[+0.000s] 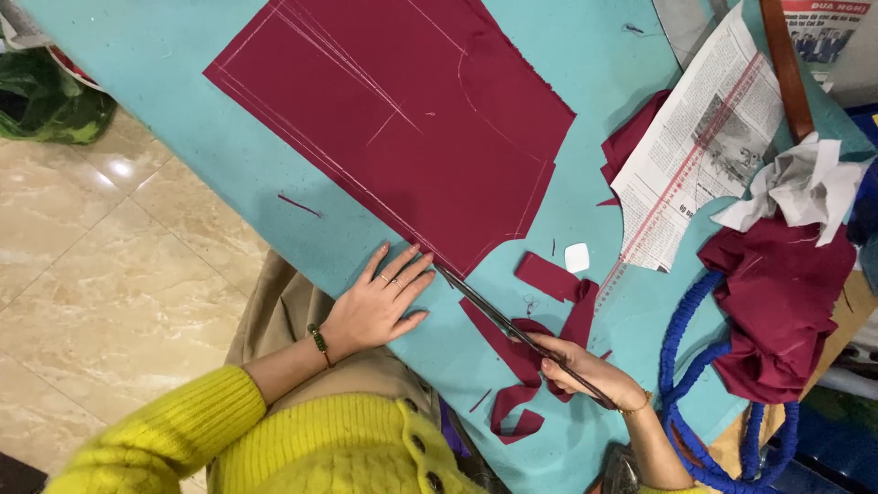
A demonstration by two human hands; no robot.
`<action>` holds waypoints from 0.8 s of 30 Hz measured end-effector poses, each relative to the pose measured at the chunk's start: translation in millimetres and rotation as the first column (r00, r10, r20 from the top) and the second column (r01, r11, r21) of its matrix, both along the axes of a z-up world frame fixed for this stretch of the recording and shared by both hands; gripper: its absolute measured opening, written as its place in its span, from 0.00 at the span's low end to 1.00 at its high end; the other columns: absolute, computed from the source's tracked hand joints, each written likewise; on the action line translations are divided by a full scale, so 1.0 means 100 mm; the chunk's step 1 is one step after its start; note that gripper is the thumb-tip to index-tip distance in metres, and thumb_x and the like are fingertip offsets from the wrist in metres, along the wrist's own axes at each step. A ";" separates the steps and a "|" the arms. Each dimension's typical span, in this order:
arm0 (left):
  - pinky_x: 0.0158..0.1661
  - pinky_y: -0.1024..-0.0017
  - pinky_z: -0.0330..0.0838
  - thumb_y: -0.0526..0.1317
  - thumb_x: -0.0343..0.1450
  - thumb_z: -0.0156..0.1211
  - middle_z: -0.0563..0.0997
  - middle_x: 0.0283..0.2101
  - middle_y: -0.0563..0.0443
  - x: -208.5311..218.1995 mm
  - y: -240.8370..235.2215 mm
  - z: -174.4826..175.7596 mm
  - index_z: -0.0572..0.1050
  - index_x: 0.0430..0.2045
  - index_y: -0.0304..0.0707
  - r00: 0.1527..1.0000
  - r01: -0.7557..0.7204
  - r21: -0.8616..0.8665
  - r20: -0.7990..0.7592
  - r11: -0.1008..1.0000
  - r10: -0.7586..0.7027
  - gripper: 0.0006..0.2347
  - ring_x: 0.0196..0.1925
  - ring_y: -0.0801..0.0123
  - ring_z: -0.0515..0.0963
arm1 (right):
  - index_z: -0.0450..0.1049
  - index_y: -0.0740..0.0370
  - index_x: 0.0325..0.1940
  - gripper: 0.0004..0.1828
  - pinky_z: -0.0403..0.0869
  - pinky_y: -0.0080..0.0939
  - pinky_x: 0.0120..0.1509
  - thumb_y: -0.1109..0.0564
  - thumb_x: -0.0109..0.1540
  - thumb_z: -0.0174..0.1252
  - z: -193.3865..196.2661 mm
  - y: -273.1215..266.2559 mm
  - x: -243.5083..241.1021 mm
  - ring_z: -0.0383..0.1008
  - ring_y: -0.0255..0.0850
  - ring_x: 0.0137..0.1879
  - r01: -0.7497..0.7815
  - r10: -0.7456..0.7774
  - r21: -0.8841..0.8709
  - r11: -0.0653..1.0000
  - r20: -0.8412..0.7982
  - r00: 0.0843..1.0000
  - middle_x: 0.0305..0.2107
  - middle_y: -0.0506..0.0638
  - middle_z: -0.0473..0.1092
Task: Cutting fabric pieces using a pattern and scissors, then marking and tracing patterns on paper with a ruler and pen.
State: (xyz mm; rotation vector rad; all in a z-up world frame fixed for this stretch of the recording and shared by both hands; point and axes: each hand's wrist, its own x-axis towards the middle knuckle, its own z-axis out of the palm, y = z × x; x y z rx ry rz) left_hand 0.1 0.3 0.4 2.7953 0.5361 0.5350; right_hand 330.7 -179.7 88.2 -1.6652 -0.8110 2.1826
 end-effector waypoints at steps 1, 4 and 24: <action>0.71 0.45 0.53 0.55 0.78 0.48 0.66 0.71 0.42 0.00 0.00 0.00 0.72 0.61 0.37 1.000 0.000 -0.001 0.001 1.000 0.000 0.24 0.75 0.53 0.62 | 0.58 0.54 0.79 0.35 0.55 0.37 0.28 0.48 0.67 0.52 0.02 0.01 -0.01 0.49 0.35 0.27 -0.003 0.003 -0.008 1.000 0.006 1.000 0.21 0.42 0.50; 0.70 0.44 0.54 0.54 0.78 0.50 0.67 0.70 0.41 0.00 0.00 0.00 0.73 0.60 0.37 0.999 -0.002 -0.021 0.034 1.000 0.003 0.23 0.74 0.52 0.63 | 0.60 0.58 0.78 0.34 0.57 0.36 0.26 0.49 0.67 0.54 0.01 0.03 -0.04 0.50 0.32 0.24 0.021 -0.020 0.033 0.999 -0.032 0.999 0.20 0.41 0.50; 0.68 0.47 0.61 0.56 0.77 0.53 0.74 0.54 0.45 0.02 0.00 0.00 0.74 0.54 0.44 0.995 0.071 0.015 0.064 0.997 -0.072 0.19 0.67 0.52 0.68 | 0.44 0.54 0.82 0.42 0.56 0.41 0.36 0.38 0.68 0.46 0.18 -0.77 0.11 0.48 0.36 0.31 0.156 -0.155 -0.018 0.988 -0.275 0.949 0.30 0.47 0.56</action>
